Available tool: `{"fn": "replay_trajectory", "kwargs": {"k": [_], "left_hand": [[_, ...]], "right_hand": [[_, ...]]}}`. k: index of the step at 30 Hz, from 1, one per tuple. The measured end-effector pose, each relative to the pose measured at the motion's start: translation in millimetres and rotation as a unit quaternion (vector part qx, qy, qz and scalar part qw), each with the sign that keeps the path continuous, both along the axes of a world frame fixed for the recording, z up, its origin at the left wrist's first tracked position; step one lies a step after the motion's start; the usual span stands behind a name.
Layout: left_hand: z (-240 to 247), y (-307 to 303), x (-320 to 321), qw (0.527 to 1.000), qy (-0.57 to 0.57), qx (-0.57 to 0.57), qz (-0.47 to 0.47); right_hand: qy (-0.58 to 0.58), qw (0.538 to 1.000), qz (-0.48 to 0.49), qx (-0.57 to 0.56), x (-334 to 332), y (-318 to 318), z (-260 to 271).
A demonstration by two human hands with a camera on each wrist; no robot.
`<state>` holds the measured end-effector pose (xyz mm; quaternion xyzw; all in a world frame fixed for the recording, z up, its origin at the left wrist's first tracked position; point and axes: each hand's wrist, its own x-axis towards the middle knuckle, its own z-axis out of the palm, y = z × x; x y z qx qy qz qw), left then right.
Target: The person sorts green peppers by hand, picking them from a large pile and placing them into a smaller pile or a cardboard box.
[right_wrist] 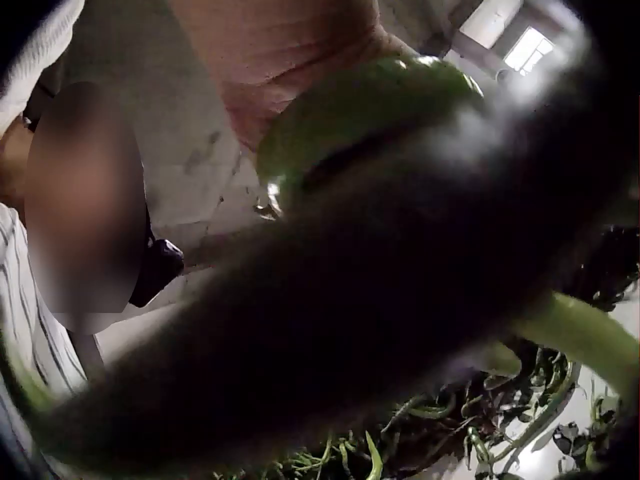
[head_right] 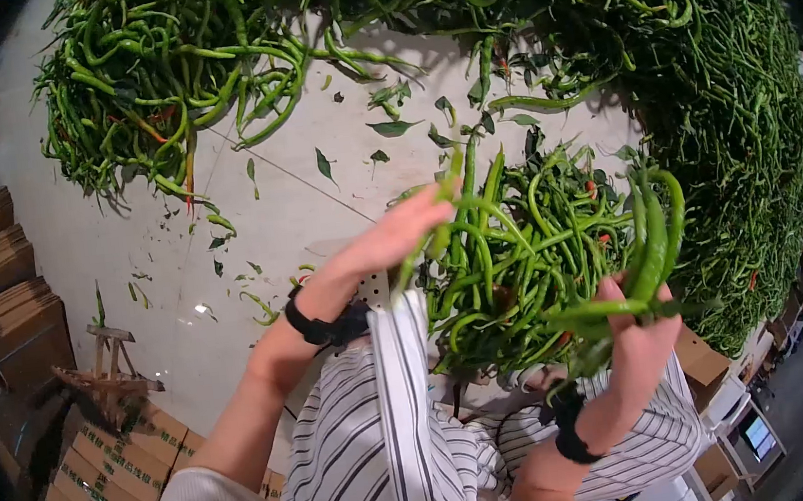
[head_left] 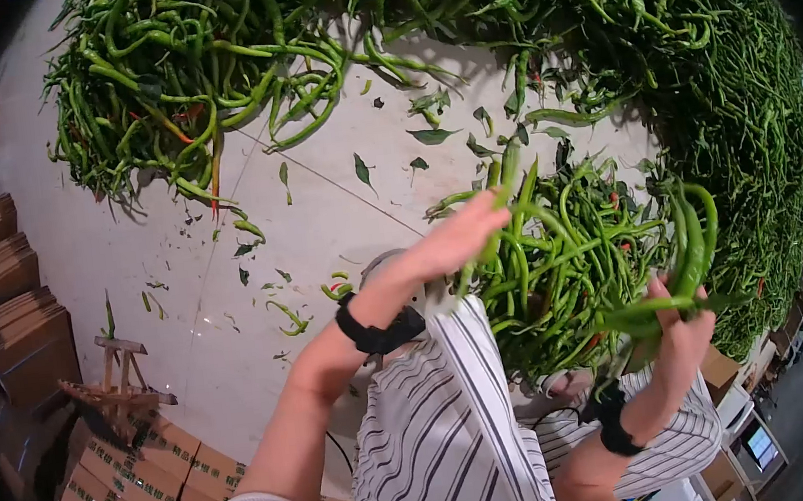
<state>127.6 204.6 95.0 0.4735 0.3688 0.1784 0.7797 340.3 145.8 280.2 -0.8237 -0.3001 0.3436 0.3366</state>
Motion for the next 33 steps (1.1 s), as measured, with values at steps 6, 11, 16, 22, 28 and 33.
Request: {"fn": "replay_trajectory", "kwargs": {"k": [6, 11, 16, 22, 28, 33], "left_hand": [[41, 1, 30, 0.989, -0.097, 0.092, -0.054], [49, 2, 52, 0.983, -0.152, 0.091, -0.042], [7, 58, 40, 0.853, 0.160, 0.495, 0.038], [-121, 178, -58, 0.681, 0.530, 0.491, 0.119], [-112, 191, -83, 0.655, 0.521, 0.548, 0.010], [-40, 153, -78, 0.870, 0.274, 0.367, 0.180]], "right_hand": [[0.085, 0.995, 0.024, -0.049, -16, 0, -6], [0.130, 0.991, 0.019, 0.040, -48, 14, -49], [0.220, 0.975, -0.023, 0.024, -41, 32, -55], [0.352, 0.933, -0.063, 0.044, -23, 20, -67], [0.348, 0.935, -0.060, 0.034, -40, 23, -61], [0.381, 0.920, -0.061, 0.063, -29, 20, -62]]}}
